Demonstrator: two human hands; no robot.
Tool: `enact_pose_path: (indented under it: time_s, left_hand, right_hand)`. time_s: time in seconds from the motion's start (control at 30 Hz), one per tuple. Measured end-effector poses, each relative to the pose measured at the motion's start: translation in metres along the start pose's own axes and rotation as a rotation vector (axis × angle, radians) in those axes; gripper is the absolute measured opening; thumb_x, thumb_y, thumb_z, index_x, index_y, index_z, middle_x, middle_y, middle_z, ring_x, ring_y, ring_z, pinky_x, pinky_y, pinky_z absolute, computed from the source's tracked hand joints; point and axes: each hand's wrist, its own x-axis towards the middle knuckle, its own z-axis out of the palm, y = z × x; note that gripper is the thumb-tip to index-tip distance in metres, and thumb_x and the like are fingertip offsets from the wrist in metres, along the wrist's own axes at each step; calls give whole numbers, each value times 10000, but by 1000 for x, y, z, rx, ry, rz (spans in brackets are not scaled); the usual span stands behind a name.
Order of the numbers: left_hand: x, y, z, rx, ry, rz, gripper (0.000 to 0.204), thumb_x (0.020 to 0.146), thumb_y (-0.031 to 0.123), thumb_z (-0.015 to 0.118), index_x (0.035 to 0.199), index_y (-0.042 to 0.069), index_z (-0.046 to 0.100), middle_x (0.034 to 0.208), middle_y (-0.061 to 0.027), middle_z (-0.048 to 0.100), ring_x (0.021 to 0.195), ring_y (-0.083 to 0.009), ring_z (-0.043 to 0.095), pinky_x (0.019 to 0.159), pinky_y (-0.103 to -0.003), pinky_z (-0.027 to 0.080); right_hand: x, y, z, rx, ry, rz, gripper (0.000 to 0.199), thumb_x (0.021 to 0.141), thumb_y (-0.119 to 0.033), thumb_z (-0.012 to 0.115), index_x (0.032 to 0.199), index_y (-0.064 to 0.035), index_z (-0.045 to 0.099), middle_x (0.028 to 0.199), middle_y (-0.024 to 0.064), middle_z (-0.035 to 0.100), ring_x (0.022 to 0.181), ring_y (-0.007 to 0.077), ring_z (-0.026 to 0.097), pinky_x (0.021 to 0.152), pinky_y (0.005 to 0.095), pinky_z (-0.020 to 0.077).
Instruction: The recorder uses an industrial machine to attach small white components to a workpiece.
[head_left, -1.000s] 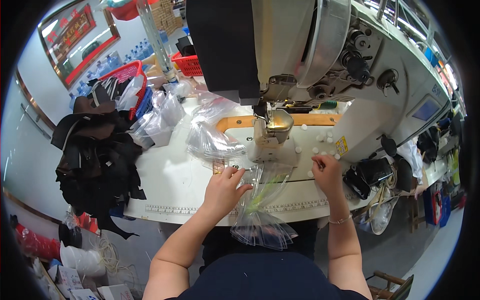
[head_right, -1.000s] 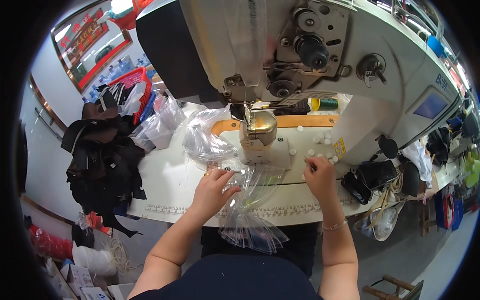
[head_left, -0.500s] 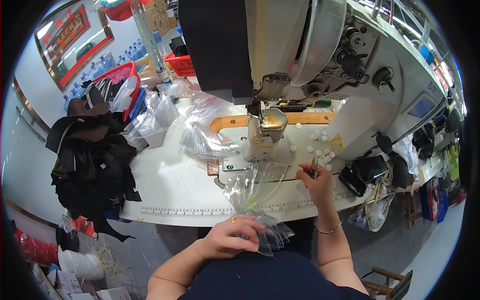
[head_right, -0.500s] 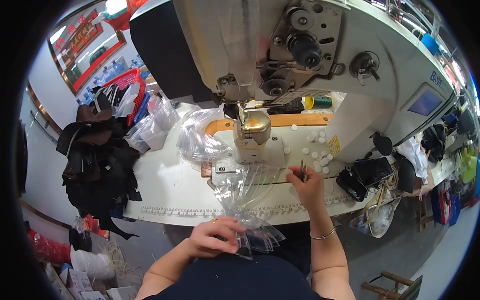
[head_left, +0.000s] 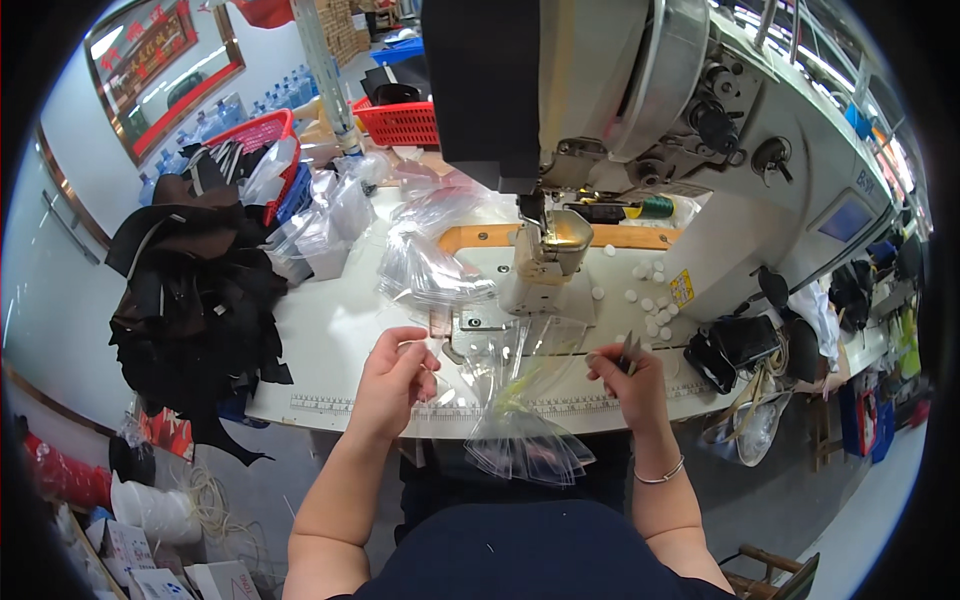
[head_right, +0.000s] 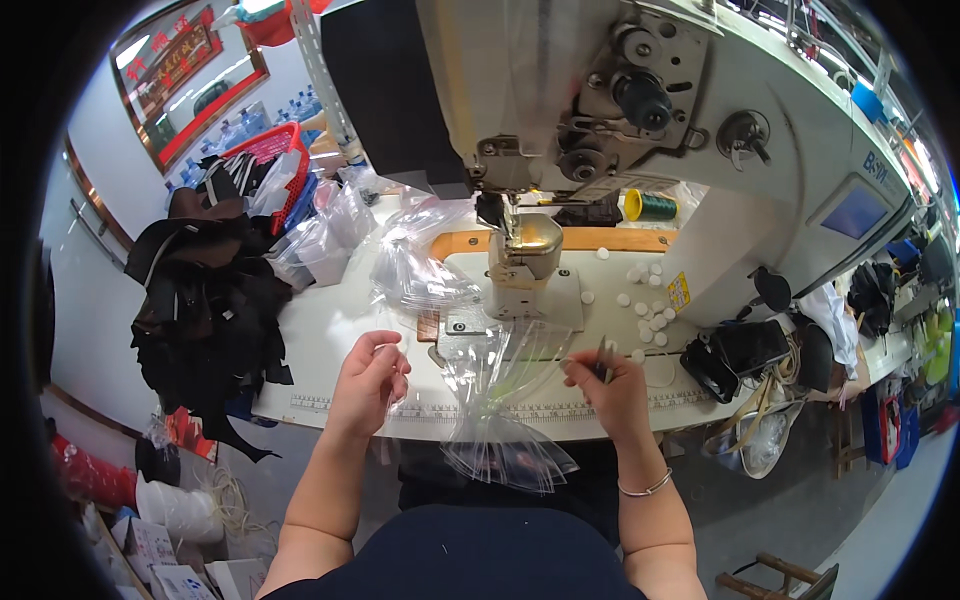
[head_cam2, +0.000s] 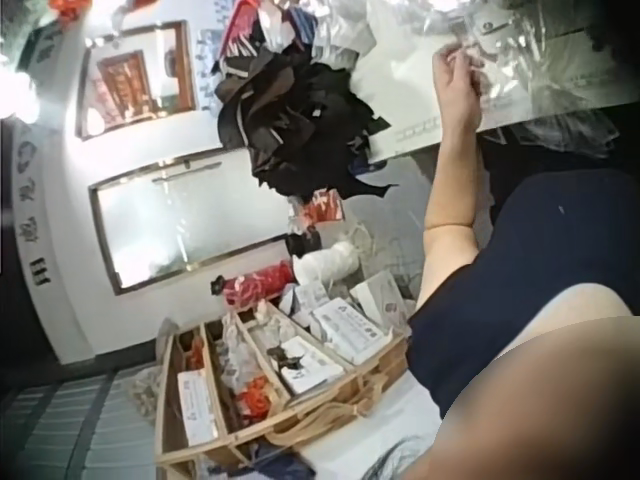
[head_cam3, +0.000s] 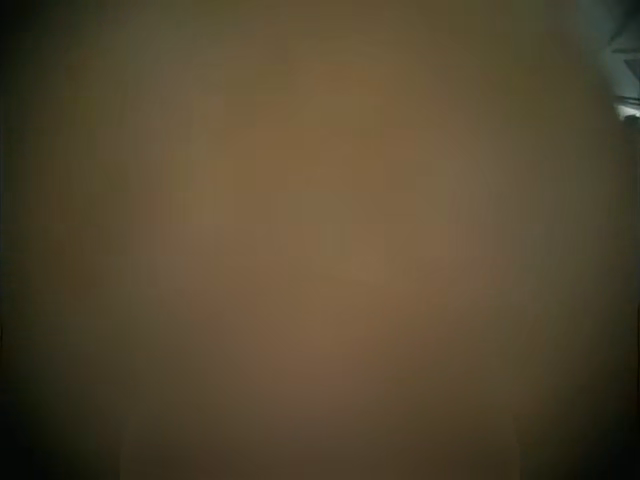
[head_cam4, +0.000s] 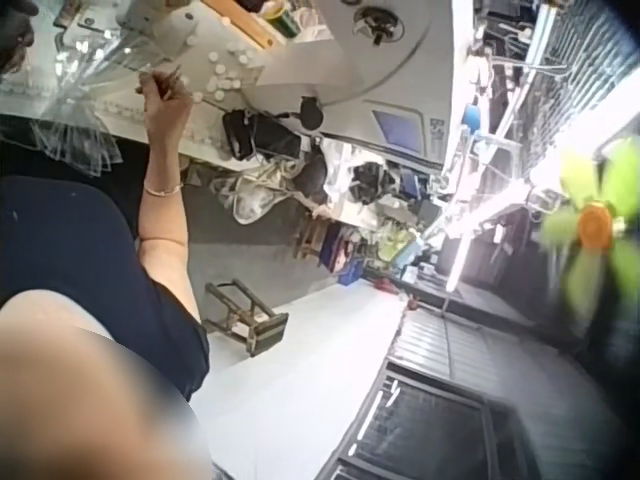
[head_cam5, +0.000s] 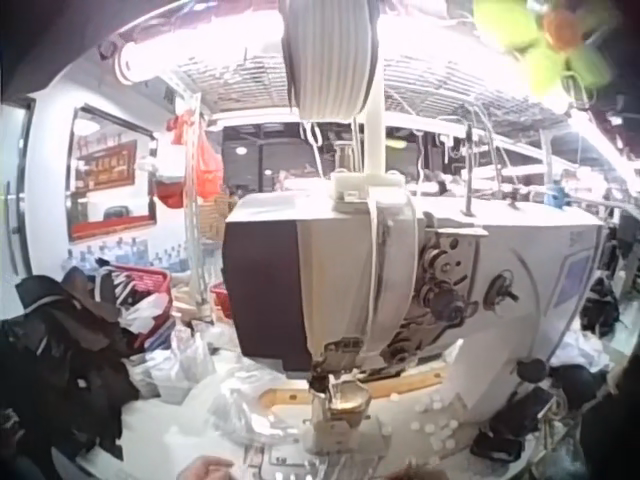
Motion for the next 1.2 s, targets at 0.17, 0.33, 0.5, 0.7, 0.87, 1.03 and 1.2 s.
enact_pose_path:
  time_s: [0.17,0.33,0.5,0.7,0.87,1.03,1.2]
  left_hand:
    - [-25,-6,-12,-115,72,-28,534,791,-15,556,1236,-8,261,912,-115,542,789,-196,596,671,-248,495]
    - [-44,6,7,-194,-64,59,519,750,-72,576,1195,-20,314,1047,-163,505,930,-245,570,803,-292,485]
    - [-39,-13,23,-323,-63,-7,285,755,-38,603,1019,-26,495,882,-118,596,830,-192,602,741,-266,501]
    - [-32,-27,26,-110,-136,30,263,755,-8,626,1001,-17,534,862,-81,587,733,-127,581,655,-238,486]
    - [-31,-28,25,-120,-172,80,260,757,-30,616,1002,-13,530,884,-65,556,805,-133,563,748,-260,480]
    - [-26,-26,27,-85,-159,101,195,752,-25,626,934,-28,557,992,-101,569,835,-118,554,748,-253,478]
    - [-24,-27,25,-15,-119,96,175,749,-7,640,907,-31,567,892,-82,600,786,-110,564,728,-244,476]
  right_hand:
    - [-2,-4,27,-59,-124,-29,112,747,-78,655,833,-7,642,663,25,612,608,51,543,546,179,412]
    - [0,-36,60,-111,-276,-211,89,728,-42,659,808,-10,638,675,18,610,568,51,511,525,174,393]
    - [3,-50,76,-337,-449,-390,106,705,-77,687,789,-34,641,641,-1,613,559,35,500,508,184,392]
    - [16,-46,72,-172,-579,-69,131,713,-97,692,743,14,628,640,28,612,593,46,541,525,181,414]
    - [17,-44,74,-75,-630,17,121,714,-83,682,749,19,628,644,41,613,594,63,552,548,189,426]
    - [23,-43,71,-44,-747,69,114,712,-76,675,753,20,629,654,51,618,600,71,557,560,189,426]
    - [27,-42,73,-94,-851,131,128,714,-95,677,762,15,632,669,60,624,608,66,556,540,173,402]
